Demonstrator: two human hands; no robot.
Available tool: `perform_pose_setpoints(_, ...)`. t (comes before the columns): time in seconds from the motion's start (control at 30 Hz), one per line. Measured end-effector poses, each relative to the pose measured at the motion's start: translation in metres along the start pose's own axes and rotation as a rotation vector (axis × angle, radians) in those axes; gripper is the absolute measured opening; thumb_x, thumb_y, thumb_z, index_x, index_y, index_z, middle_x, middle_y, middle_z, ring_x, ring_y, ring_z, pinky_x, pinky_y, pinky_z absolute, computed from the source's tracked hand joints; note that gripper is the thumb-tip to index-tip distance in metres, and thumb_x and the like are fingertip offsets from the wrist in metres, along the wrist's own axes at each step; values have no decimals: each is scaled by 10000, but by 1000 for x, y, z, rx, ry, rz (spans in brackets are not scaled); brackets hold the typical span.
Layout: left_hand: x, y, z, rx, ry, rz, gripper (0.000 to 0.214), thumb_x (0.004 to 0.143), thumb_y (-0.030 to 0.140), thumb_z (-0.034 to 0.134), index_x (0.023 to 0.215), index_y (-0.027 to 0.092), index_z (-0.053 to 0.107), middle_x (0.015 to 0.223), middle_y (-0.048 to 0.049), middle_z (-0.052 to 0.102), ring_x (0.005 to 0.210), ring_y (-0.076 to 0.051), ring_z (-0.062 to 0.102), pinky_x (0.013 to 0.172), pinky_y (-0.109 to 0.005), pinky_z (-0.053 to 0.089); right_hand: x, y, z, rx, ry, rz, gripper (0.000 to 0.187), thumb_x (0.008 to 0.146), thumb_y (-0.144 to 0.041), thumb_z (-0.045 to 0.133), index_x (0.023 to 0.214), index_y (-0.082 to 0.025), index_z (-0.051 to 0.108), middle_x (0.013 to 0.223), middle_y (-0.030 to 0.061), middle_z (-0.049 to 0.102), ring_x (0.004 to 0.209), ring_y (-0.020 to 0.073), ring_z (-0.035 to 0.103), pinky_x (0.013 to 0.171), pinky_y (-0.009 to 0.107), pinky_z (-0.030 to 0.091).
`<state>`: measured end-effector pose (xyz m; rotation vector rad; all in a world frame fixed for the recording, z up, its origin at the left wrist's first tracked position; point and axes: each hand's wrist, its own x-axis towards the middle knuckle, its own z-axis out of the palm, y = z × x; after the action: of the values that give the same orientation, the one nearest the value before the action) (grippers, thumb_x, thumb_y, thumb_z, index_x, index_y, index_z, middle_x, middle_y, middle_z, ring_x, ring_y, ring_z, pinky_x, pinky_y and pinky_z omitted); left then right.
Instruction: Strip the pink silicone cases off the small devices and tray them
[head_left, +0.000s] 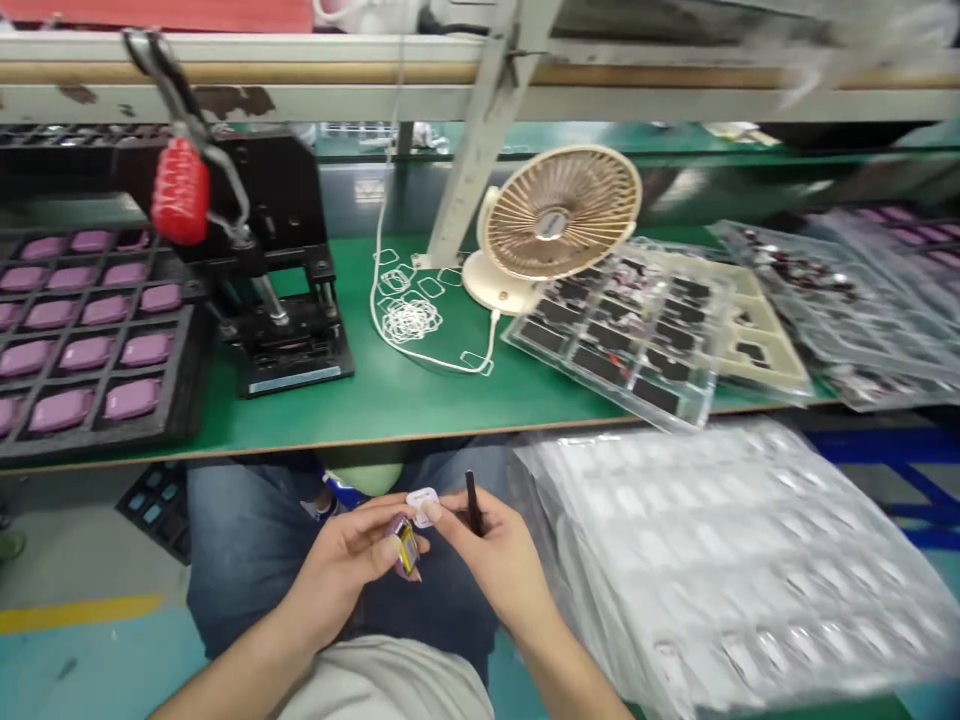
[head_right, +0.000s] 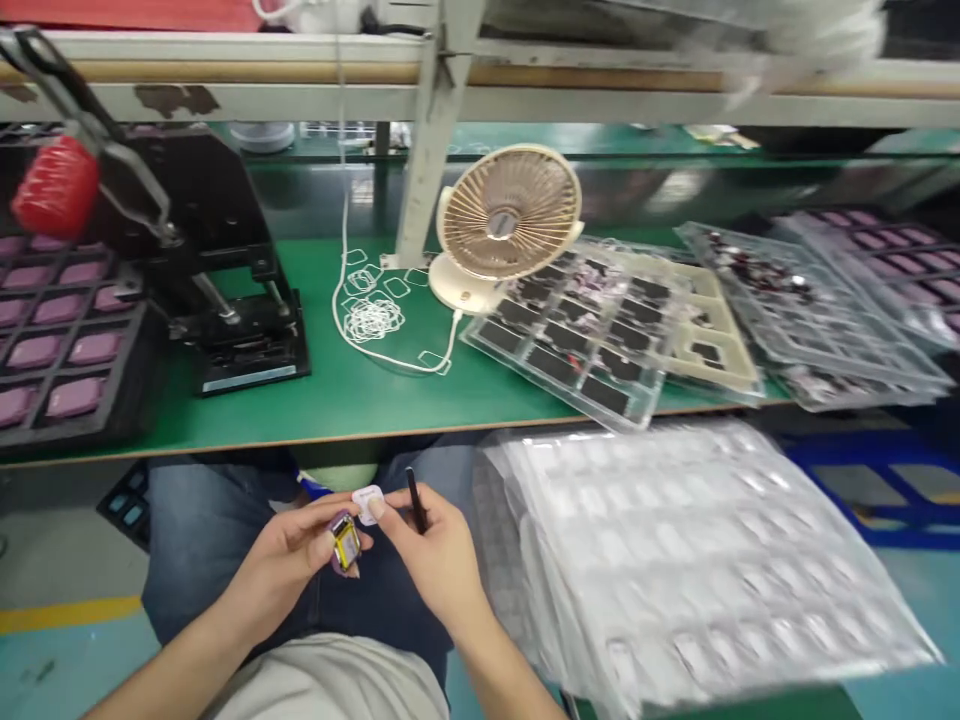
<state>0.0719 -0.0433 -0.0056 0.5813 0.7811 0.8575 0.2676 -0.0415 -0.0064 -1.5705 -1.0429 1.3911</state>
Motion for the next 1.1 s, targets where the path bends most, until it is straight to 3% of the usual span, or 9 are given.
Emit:
perform_pose_setpoints(0.07, -1, 4, -11, -42, 21, 35, 338, 880, 363, 861, 1174, 196, 856, 1447, -185, 671, 1009, -301, 764, 764, -352, 638, 7, 2, 6, 159, -139, 65, 464, 833, -626, 849, 861, -172, 757, 786, 42, 731, 638, 126, 573, 610, 244, 458)
perform_pose_setpoints(0.2, -1, 8, -23, -117, -27, 28, 379, 880, 361, 863, 1210, 175, 842, 1362, -184, 717, 1017, -279, 741, 768, -330, 629, 10, 12, 13, 416, -304, 238, 514, 822, -658, 853, 837, -181, 660, 563, -68, 521, 440, 28, 212, 428, 204, 145)
perform_pose_setpoints(0.4, 1, 9, -26, -130, -85, 51, 334, 884, 328, 856, 1199, 216, 849, 1400, -153, 699, 996, -268, 754, 777, -335, 636, 10, 15, 20, 501, -315, 198, 490, 765, -568, 936, 1015, -184, 762, 670, -6, 681, 437, 15, 292, 423, 175, 174)
perform_pose_setpoints(0.47, 2, 9, -28, -96, -92, 60, 344, 888, 328, 848, 1217, 228, 844, 1475, -163, 654, 1035, -292, 754, 794, -357, 640, 8, 12, 18, 444, -250, 88, 398, 795, -519, 930, 1009, -210, 799, 725, 23, 742, 461, 45, 457, 428, 163, 301)
perform_pose_setpoints(0.57, 2, 10, -33, -15, -46, 111, 392, 867, 344, 871, 1245, 247, 834, 1535, -165, 618, 1241, -350, 686, 948, -408, 616, 3, 2, 14, 210, -105, -296, 152, 869, -337, 896, 994, -269, 842, 1019, 66, 827, 794, 164, 769, 653, 221, 591)
perform_pose_setpoints(0.63, 2, 10, -37, 59, 16, 173, 423, 842, 349, 900, 1248, 252, 834, 1482, -159, 661, 1367, -356, 610, 1108, -435, 533, -1, -3, 13, 1, -60, -567, 199, 891, -204, 865, 1065, -298, 844, 1179, 65, 816, 945, 197, 808, 788, 255, 645)
perform_pose_setpoints(0.73, 1, 9, -41, 144, 47, 241, 477, 822, 349, 923, 1280, 268, 820, 1440, -154, 681, 1399, -349, 588, 1185, -456, 467, -2, -4, 16, -248, -51, -825, 326, 902, -126, 840, 1184, -288, 814, 1231, 77, 806, 950, 202, 823, 789, 257, 659)
perform_pose_setpoints(0.93, -3, 10, -42, 166, 13, 274, 523, 819, 362, 927, 1321, 293, 798, 1431, -147, 660, 1306, -330, 646, 1110, -446, 533, 5, 3, 23, -331, -66, -932, 263, 941, -137, 803, 1178, -251, 800, 1240, 94, 799, 961, 198, 821, 764, 259, 658)
perform_pose_setpoints(1.1, -3, 12, -43, 162, 8, 273, 517, 810, 365, 934, 1308, 312, 804, 1408, -125, 659, 1269, -308, 658, 1104, -423, 536, 4, 5, 23, -337, -78, -938, 274, 948, -133, 792, 1195, -253, 802, 1291, 96, 774, 702, 116, 757, 687, 257, 639)
